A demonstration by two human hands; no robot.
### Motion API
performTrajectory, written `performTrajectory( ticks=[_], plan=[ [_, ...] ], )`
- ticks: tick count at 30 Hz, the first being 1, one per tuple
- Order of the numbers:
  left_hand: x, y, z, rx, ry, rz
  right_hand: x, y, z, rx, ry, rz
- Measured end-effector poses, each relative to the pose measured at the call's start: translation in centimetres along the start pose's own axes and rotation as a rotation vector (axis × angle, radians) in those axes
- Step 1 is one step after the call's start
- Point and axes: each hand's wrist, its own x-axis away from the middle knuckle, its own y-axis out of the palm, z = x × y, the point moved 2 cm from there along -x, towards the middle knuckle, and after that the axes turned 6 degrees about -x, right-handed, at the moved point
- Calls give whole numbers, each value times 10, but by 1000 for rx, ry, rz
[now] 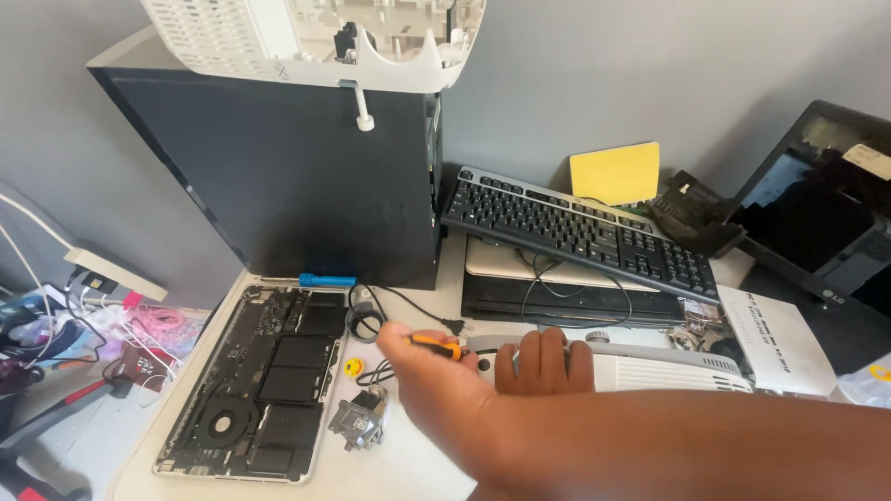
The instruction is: Disassembling a projector by removing screws and prying open the casing for repair.
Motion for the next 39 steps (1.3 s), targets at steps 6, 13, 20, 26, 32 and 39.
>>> performTrajectory(
  ticks=[6,13,20,26,32,39],
  plan=[
    [-105,-34,-26,-17,66,205,30,32,21,-509,282,403],
    [-128,-83,-22,-77,169,80,147,147,-59,-1010,706,1189],
    [-132,-80,-41,-176,224,-82,150,272,-230,-1937,1514,-19],
    [-128,-83,-50,-124,209,-82,87,279,-307,-1866,1568,-98],
    [-125,-104,-70,-166,114,-79,40,304,-309,-1748,1435,-265],
    [-109,-120,-96,-227,-37,-206,21,324,-332,-1750,1533,-246]
  ],
)
